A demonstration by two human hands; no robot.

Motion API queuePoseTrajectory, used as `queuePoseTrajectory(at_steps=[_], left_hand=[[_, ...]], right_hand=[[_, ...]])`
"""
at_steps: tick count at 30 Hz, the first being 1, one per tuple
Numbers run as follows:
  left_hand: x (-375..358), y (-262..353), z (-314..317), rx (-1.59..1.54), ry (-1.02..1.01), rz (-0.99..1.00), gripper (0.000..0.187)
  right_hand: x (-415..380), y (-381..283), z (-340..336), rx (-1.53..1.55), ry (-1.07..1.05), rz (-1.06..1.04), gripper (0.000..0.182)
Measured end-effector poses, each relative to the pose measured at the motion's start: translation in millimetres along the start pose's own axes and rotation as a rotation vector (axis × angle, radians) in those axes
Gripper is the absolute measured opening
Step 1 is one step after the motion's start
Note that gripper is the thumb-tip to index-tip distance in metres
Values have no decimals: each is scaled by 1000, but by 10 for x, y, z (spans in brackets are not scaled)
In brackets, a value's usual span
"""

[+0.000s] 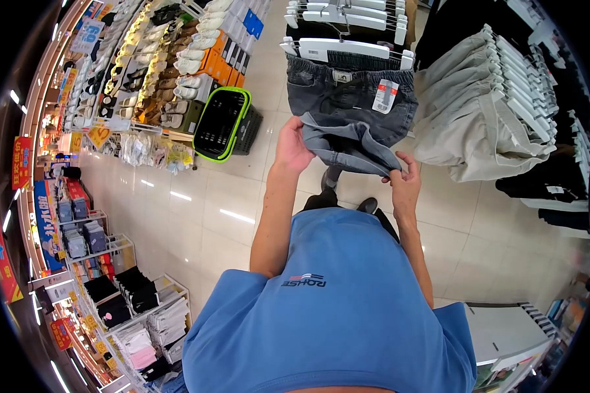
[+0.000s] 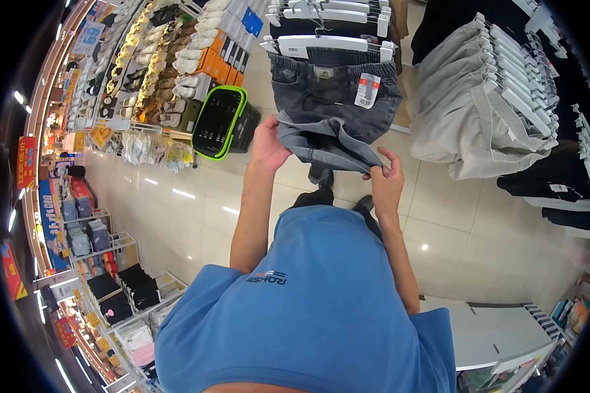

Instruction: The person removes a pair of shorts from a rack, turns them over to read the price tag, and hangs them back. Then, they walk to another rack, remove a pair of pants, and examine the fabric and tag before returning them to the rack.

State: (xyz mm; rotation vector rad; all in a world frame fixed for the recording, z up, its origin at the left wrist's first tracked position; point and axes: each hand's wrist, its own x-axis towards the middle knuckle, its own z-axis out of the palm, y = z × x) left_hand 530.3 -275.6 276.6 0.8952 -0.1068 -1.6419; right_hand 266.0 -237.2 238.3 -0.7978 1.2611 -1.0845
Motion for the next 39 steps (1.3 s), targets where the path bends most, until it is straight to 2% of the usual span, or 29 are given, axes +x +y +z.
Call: queuePoseTrajectory(at_steps=[2,5,8,9,11,14,15,18,22,25,28,31,34,35,39], left_hand=[[17,-10,-74,-41,-60,0,31],[45,-55,-132,-21,-26,24,30],[-250,-89,208,152,88,28,22],[-249,-120,204,214,41,49,22],[-256,-190,185,336,-44,95,25],[-250,-351,238,420,22,207,36],[-253,-401,324,547,37,358,35],[-245,-363,305,585,44,276,31],[-230,-255,319,696,149,279,37],[-241,-197,430,691,184,261,35],[-226,-189,503,668,186,237,32],[-215,-186,554,645,146,195,31],[-191,-58,534,632,107,95,33],[-182,2,516,627,98,54,34],[-132,137,440,568,45,-56,41]], right_hand=[[84,180,-107,9,-53,67,34],[136,255,-143,-105,-206,168,31],[190,424,-141,-311,-300,34,37],[182,403,-112,-307,-348,7,52],[145,364,-40,-391,-345,-93,63],[63,257,166,-512,-308,-213,78],[38,220,227,-553,-284,-248,82],[-13,105,378,-632,-129,-255,84],[-11,-28,377,-701,-34,-460,83],[-67,-94,400,-785,33,-584,82],[-149,-162,470,-747,67,-714,68],[-84,-249,484,-760,-5,-786,44],[132,-170,405,-351,-75,-555,25],[181,-156,344,-273,-131,-238,24],[359,-143,227,520,-200,17,29]])
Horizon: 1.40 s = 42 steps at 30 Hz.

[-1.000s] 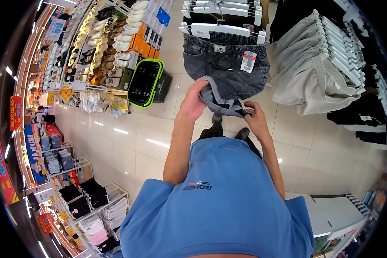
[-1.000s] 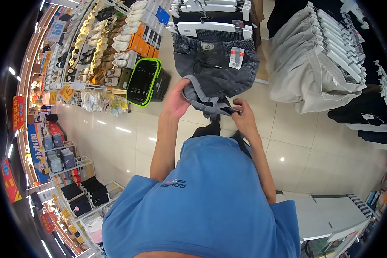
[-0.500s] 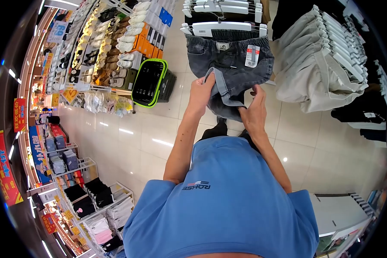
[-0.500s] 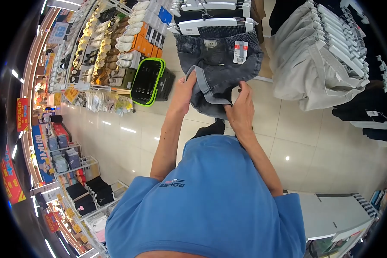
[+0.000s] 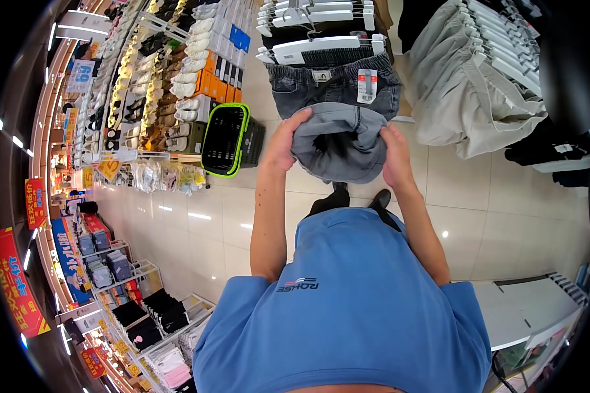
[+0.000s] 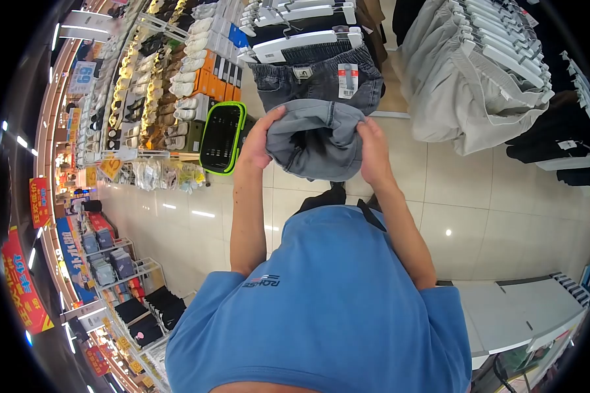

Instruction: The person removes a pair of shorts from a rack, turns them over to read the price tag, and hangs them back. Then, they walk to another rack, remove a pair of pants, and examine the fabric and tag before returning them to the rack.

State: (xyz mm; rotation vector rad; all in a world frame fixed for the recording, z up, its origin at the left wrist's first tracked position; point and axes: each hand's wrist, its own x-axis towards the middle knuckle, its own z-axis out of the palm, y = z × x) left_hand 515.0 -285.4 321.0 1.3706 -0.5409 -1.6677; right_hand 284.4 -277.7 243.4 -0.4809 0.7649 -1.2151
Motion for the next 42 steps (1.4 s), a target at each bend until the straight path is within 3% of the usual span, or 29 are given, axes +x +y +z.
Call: queuePoseTrajectory(at_steps=[3,6,10,14,17,20,29,32,35,36,39,42], left_hand=[[67,-51,-85,-74,30,-63,45],[11,-82,-77,-53,-140,15,44],[-30,-244,-111,201,-117,125,37],[2,-456,-241,474,-105,53,21],[98,-697,-390,590,-198,240,29],[131,-830,-285,707,-188,311,41],[527,-1094,-388,734,-303,320,44],[855,-1171,-578,774,-505,316,40],[845,-856,-527,805,-682,214,43],[931,-794,-559,899,-768,292,48],[1129,-604,-587,773,-698,338,44],[1228,-213,-544,410,-529,276,43]], right_hand=[[-19,-82,-30,-114,-32,-19,32],[-11,-32,-95,-196,-34,-30,31],[-68,26,-246,-376,-41,-64,31],[-145,92,-489,-553,-32,-22,28],[-157,141,-681,-955,-203,-379,27],[-202,75,-661,-1175,-217,-327,31],[96,-41,-434,-1261,-158,-201,26],[207,-62,-305,-1229,-146,-166,25],[344,-116,-79,-1230,-123,-162,24],[416,-138,3,-1222,-127,-186,24],[611,-188,321,-1174,-113,-300,27],[787,-380,909,-1181,-74,-497,34]])
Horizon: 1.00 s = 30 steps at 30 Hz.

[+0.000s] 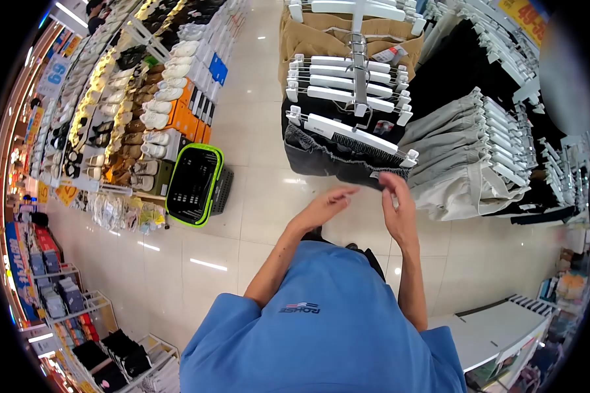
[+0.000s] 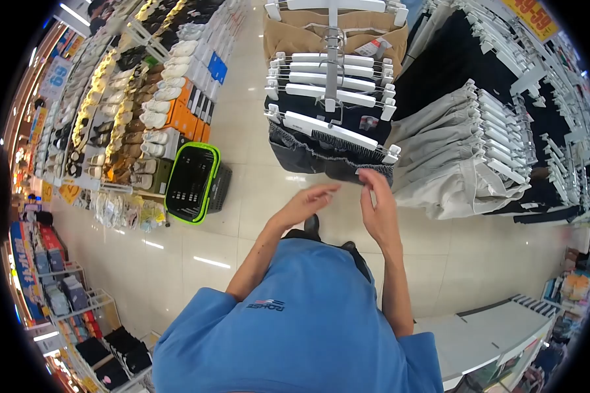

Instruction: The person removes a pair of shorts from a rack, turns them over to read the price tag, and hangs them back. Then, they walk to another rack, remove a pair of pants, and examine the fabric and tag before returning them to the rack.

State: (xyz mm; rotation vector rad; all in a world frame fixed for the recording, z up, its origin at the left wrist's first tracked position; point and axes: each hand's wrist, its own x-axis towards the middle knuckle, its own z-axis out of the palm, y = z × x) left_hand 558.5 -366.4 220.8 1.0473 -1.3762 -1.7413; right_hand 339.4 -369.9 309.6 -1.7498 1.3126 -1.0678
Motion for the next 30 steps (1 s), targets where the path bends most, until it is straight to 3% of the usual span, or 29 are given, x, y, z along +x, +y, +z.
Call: queuePoseTrajectory(at_steps=[3,6,9,10,13,14,17,21,25,29,30], left_hand=[[148,419,-218,-163,97,34,49],[323,643,-399,-274,141,36,54],[460,640,-506,-351,210,-6,51],[488,646,-515,-388,225,-24,49],[519,652,-476,-547,254,-29,46],[529,636,-455,-592,264,-14,47],[571,563,-437,-687,310,18,50],[465,693,-451,-763,358,26,52],[271,877,-363,-752,355,145,56],[135,640,-287,-808,318,258,56],[68,626,-234,-891,412,276,54]], right_hand=[[388,-285,154,-234,219,-215,35],[781,-446,248,-524,273,-267,41],[1007,-347,246,-693,130,-252,45],[1074,-252,281,-730,187,-258,41],[1235,-145,233,-838,77,-313,31],[1304,-114,222,-836,68,-431,22],[1368,-144,245,-791,-154,-152,18],[1262,-184,230,-690,-121,-99,19],[1158,-499,197,-589,-145,-230,17],[928,-480,276,-561,-156,-464,39],[844,-474,319,-558,-182,-487,41]])
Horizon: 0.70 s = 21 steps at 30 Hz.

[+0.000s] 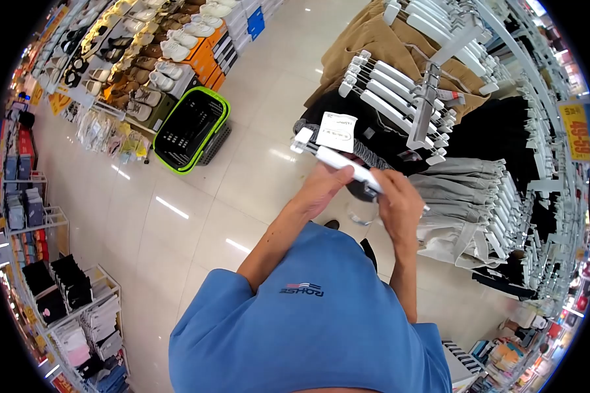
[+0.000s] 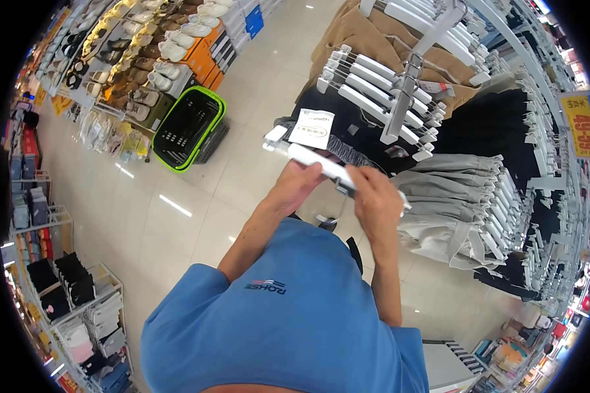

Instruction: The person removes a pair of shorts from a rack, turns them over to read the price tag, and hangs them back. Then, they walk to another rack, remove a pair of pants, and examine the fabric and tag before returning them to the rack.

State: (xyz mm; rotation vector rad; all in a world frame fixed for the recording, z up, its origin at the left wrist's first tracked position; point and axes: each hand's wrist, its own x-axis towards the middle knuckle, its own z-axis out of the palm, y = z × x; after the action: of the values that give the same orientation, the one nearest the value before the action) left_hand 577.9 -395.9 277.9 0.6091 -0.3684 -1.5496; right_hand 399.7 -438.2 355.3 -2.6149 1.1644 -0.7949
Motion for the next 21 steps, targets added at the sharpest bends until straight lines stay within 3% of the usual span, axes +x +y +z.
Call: queuePoseTrajectory(at_steps=[3,7,21], left_hand=[[-135,27,-56,-154,185,-13,43],[-364,-27,-24,-16,317,13,37],[-530,-14,183,218,369,82,33]], right_hand=[[-217,-132,183,25,4,-41,44],[-438,-139,228,123,-131,23,54],[-680,-87,254,284,-204,49,54]])
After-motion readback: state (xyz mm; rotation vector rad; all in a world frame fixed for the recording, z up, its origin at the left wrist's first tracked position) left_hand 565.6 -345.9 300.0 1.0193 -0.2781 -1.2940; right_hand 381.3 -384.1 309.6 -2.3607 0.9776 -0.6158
